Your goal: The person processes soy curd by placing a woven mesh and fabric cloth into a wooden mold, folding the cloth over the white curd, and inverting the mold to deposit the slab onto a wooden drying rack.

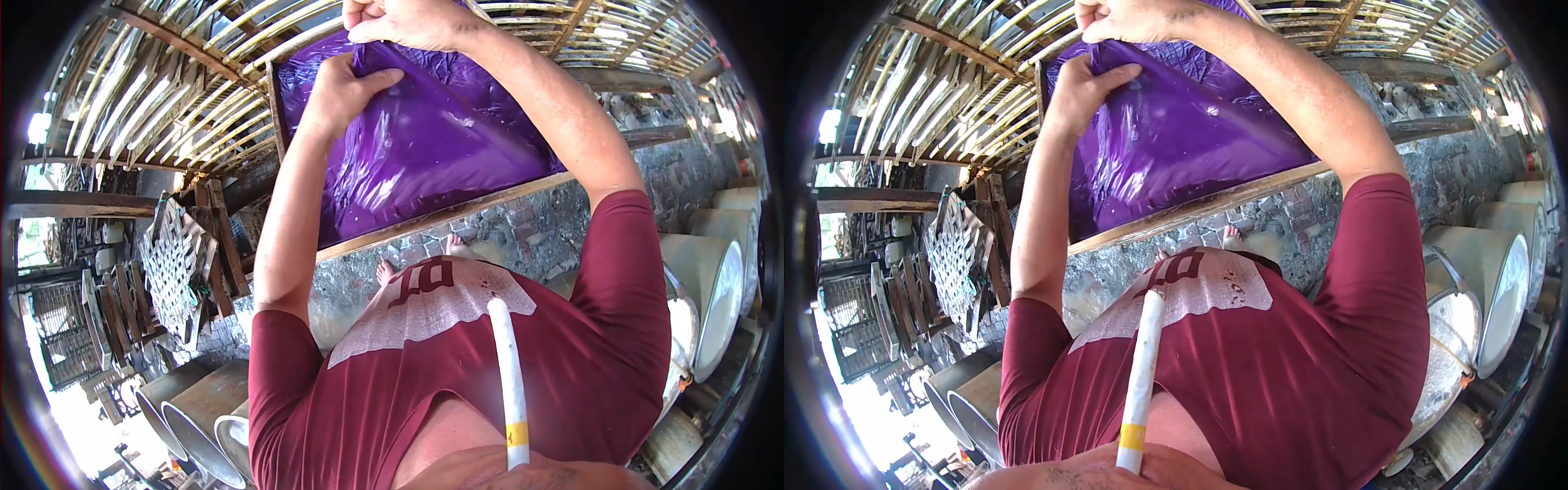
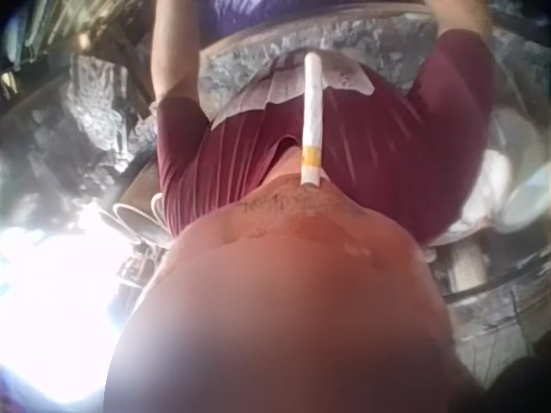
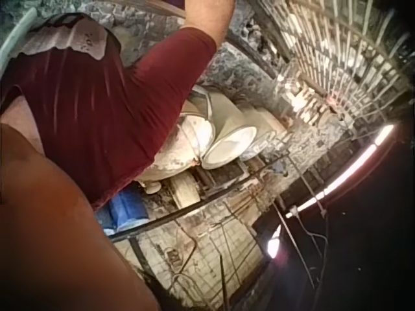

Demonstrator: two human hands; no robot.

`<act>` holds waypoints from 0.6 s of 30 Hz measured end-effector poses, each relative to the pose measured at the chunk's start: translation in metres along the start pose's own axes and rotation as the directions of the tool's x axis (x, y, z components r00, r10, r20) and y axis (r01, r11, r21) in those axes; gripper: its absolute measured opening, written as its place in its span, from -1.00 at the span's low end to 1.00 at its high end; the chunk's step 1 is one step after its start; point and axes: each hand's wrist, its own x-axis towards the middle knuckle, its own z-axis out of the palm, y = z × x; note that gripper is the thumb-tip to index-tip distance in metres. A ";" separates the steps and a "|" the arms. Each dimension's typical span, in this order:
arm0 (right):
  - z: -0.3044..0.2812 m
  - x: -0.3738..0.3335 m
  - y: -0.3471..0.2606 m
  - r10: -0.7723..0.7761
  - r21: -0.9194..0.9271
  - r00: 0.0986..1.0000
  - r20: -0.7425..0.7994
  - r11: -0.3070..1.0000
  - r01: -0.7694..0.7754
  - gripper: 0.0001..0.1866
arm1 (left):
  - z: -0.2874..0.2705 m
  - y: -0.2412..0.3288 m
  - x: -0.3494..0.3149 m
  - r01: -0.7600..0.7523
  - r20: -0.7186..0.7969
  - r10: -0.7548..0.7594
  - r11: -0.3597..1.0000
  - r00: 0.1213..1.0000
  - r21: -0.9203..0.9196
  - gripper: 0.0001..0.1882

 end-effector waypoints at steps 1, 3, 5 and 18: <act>-0.009 -0.005 0.003 0.009 0.037 1.000 -0.018 0.999 -0.008 -0.90 | 0.006 0.013 0.000 0.060 0.007 -0.060 0.996 0.998 -0.060 -0.82; -0.026 -0.014 -0.002 0.425 0.454 0.900 0.097 0.786 -0.420 -0.87 | 0.008 0.032 -0.020 0.089 0.011 -0.089 0.996 0.996 0.021 -0.85; -0.033 -0.030 0.060 0.291 0.200 0.956 0.026 0.936 -0.290 -0.92 | 0.018 0.064 -0.049 0.068 0.049 -0.071 0.995 0.996 0.066 -0.88; 0.025 -0.107 0.185 -0.170 -0.232 0.877 0.450 0.926 0.298 -0.75 | 0.072 0.065 -0.159 0.445 0.295 -0.355 0.829 0.887 -0.339 -0.83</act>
